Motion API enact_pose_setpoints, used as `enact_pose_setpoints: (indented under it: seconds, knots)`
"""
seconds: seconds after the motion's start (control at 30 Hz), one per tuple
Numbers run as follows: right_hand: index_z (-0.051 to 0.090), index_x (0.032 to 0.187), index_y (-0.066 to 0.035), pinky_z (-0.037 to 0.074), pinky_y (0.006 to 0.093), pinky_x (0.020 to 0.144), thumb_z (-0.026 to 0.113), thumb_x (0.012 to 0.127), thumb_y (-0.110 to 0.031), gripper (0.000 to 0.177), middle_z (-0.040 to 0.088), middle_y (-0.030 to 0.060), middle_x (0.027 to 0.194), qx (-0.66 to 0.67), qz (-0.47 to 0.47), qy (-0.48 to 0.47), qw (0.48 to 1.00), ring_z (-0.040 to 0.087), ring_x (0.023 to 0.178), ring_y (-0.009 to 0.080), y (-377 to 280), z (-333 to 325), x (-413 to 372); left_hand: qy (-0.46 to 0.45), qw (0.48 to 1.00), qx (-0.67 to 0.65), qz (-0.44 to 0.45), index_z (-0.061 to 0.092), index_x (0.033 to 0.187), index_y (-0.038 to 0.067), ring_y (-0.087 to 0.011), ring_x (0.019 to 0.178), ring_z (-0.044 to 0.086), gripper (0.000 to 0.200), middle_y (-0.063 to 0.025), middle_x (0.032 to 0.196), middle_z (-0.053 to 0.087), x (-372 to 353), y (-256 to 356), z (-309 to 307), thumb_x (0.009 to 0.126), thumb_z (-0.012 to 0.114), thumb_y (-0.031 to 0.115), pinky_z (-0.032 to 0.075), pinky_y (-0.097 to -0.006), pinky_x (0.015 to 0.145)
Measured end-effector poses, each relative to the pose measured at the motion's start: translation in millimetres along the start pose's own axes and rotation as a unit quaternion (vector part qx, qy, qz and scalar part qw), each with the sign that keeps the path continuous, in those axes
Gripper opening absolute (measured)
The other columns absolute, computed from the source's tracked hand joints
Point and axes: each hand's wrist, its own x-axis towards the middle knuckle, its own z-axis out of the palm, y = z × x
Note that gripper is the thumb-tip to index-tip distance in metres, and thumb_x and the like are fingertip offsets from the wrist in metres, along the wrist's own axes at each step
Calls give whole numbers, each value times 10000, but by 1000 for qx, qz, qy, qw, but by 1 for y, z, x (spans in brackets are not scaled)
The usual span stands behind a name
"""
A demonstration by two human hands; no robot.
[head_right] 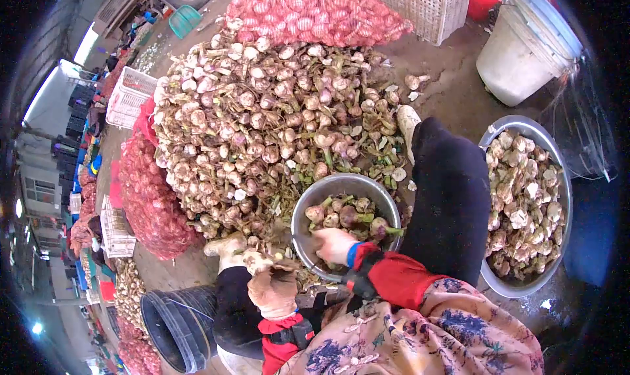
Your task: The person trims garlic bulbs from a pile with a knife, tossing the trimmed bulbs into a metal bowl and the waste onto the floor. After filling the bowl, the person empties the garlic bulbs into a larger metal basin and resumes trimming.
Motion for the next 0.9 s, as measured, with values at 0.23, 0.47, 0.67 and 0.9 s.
enact_pose_setpoints:
  seconds: [0.23,0.47,0.67,0.9]
  knots:
    - [590,1071,-3,492,314,812,662,695,-95,394,659,134,954,123,76,264,954,631,895,217,10,-14,21,-153,983,-51,-93,504,1162,69,-152,933,557,390,-78,1031,592,30,-10,35,789,611,98,466,-286,812]
    - [590,1058,20,481,304,831,718,664,-159,451,651,134,938,189,67,244,949,617,908,196,29,-6,34,292,926,-137,-197,530,1176,-39,-256,929,576,496,-161,1108,599,207,-175,-50,763,694,180,451,-349,851]
    - [593,1049,26,491,292,817,720,681,-120,416,662,100,942,227,86,215,946,623,890,173,41,4,39,313,878,258,-253,518,1179,-91,-286,957,588,707,-193,1079,622,270,-142,-48,696,756,367,448,-352,862]
    - [619,924,-32,478,275,734,696,684,-101,261,647,54,817,228,94,187,951,596,771,146,25,8,40,76,846,-465,-250,623,995,87,-194,795,550,246,-51,870,625,232,-128,-39,886,599,306,463,-406,773]
